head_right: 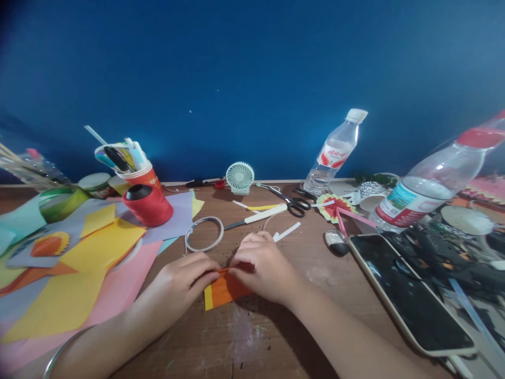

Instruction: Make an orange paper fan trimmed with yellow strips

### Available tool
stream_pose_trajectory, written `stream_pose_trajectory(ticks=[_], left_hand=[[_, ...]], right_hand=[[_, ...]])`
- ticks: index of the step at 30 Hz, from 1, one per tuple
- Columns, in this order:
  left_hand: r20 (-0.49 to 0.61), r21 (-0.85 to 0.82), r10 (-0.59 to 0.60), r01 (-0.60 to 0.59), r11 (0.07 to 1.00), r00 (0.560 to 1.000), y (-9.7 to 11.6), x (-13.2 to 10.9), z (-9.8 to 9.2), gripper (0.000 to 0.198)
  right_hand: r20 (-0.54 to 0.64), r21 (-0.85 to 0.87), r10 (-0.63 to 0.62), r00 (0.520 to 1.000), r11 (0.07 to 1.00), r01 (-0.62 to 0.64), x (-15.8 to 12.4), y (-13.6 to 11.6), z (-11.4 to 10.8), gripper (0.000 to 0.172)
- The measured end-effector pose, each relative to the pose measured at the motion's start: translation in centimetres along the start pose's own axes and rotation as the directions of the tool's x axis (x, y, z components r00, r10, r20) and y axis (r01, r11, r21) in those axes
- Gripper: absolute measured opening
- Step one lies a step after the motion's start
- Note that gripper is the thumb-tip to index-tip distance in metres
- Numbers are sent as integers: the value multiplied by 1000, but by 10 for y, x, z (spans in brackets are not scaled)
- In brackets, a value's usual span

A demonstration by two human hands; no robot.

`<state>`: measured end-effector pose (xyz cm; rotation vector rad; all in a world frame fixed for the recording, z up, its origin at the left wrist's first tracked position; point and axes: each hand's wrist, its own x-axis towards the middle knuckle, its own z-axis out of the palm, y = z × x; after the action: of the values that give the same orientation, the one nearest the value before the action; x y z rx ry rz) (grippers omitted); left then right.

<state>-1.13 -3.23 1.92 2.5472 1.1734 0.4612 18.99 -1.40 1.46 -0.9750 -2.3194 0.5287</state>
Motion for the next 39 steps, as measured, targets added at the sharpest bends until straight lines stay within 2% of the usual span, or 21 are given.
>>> stream_pose_trajectory(ticks=[4,7,11,15,17,23,26,29,31,35,39], left_hand=[[-28,-1,45,-45,999,999,-1,0,1,17],[-56,43,55,-53,998,997,-2,1,0,20],[-46,62,-20,23,998,999,-3,3,-3,23],[-8,-6,-188,188,982,982,-4,5,-8,14],[2,-31,-236,236,971,972,-4,6,-9,11],[2,20,-136,136,991,991,-9,4,-7,17],[-4,-7,-151,151,989,989,-10,4,-6,18],[11,-33,-203,203,979,979,-8,4,-8,20],[11,9,-193,193,981,981,-5,5,-10,22],[-10,204,-26,28,978,1000,-4,5,-10,22],[94,323,52,-80,943,994,-8,3,-6,23]], right_hand=[[-79,24,28,996,999,-26,0,3,3,12],[-87,46,21,996,999,-17,0,11,3,11],[-109,48,55,993,998,-50,0,21,-4,14],[-78,25,107,991,994,-106,0,23,-11,19],[-68,14,141,988,990,-140,-1,23,-12,19],[-48,12,233,971,972,-233,-1,21,-12,13],[-35,0,248,968,969,-249,0,19,-13,13],[-27,-25,205,978,978,-206,1,19,-13,12],[-8,-53,136,991,989,-137,0,21,-12,12],[43,-127,-9,999,992,14,-1,24,-8,12],[54,-193,-52,997,979,61,-3,24,-4,11]])
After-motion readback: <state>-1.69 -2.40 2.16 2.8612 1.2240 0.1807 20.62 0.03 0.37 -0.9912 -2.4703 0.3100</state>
